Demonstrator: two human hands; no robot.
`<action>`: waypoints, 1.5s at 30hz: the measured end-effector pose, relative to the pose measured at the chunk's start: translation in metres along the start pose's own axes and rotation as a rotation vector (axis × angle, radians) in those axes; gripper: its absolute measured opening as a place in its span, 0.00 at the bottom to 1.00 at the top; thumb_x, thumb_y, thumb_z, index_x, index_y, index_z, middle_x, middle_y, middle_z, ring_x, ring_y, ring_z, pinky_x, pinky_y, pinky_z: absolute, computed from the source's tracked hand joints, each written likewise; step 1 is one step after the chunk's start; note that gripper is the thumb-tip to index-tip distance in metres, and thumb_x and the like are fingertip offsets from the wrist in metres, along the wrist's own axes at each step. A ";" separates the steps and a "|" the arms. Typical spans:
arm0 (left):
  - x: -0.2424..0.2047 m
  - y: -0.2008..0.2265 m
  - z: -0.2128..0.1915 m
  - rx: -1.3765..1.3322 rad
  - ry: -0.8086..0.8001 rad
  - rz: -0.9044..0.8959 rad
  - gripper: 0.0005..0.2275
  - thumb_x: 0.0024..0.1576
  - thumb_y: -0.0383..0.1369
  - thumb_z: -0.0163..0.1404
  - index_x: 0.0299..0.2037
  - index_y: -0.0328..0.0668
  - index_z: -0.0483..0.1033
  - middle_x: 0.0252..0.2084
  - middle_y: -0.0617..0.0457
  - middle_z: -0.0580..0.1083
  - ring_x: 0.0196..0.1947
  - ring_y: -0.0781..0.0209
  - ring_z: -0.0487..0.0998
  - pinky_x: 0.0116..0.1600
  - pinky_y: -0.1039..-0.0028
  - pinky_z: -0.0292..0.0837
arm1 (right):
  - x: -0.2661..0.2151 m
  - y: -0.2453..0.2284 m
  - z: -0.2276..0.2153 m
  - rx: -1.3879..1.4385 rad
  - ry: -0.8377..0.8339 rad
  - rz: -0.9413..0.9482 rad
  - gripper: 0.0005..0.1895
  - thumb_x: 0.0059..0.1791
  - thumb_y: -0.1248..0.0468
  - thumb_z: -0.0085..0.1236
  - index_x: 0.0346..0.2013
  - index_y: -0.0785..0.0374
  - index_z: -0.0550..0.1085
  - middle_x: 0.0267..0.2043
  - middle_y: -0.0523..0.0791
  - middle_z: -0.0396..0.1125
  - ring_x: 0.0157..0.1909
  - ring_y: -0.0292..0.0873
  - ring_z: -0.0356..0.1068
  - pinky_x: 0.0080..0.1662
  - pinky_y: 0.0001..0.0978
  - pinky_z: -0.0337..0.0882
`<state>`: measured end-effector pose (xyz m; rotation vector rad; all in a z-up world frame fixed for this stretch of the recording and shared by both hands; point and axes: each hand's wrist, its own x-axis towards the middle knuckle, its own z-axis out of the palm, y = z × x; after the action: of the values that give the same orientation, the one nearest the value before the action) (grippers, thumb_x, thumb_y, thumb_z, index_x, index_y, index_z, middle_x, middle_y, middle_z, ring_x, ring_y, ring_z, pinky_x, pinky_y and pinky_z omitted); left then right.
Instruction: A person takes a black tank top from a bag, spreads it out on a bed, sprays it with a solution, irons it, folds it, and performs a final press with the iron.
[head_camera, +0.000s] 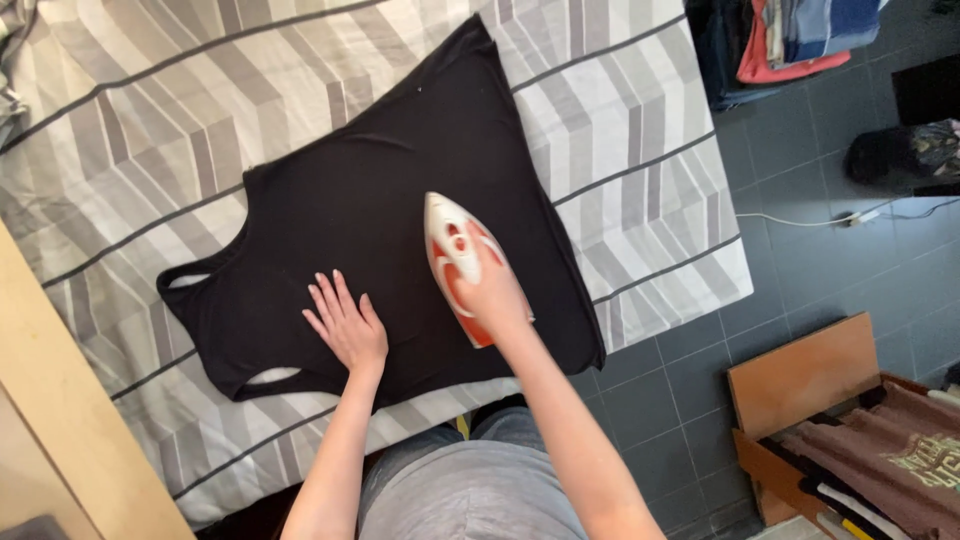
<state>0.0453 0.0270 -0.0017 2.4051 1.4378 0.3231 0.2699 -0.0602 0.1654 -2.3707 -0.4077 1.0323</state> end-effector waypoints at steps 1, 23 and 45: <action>0.001 0.001 -0.001 0.002 -0.009 -0.002 0.25 0.71 0.40 0.38 0.78 0.43 0.56 0.81 0.41 0.50 0.80 0.41 0.45 0.76 0.41 0.32 | 0.000 -0.002 -0.017 -0.008 0.005 0.089 0.41 0.45 0.42 0.58 0.73 0.30 0.60 0.63 0.51 0.70 0.65 0.55 0.69 0.64 0.47 0.71; 0.047 -0.021 0.007 0.110 0.111 -0.217 0.25 0.69 0.39 0.39 0.77 0.48 0.57 0.80 0.45 0.53 0.79 0.43 0.52 0.76 0.39 0.37 | 0.024 -0.101 0.048 -0.303 -0.444 -0.155 0.43 0.49 0.50 0.55 0.76 0.22 0.50 0.64 0.51 0.69 0.66 0.57 0.68 0.65 0.49 0.70; 0.047 -0.020 0.004 0.118 0.134 -0.152 0.25 0.68 0.39 0.39 0.77 0.46 0.60 0.79 0.42 0.56 0.78 0.38 0.53 0.73 0.37 0.42 | 0.161 -0.045 -0.064 0.033 0.077 0.085 0.45 0.45 0.58 0.59 0.76 0.31 0.55 0.62 0.63 0.68 0.66 0.65 0.67 0.65 0.52 0.70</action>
<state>0.0529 0.0764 -0.0117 2.3866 1.7332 0.3781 0.4215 0.0292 0.1326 -2.4072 -0.2622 0.9743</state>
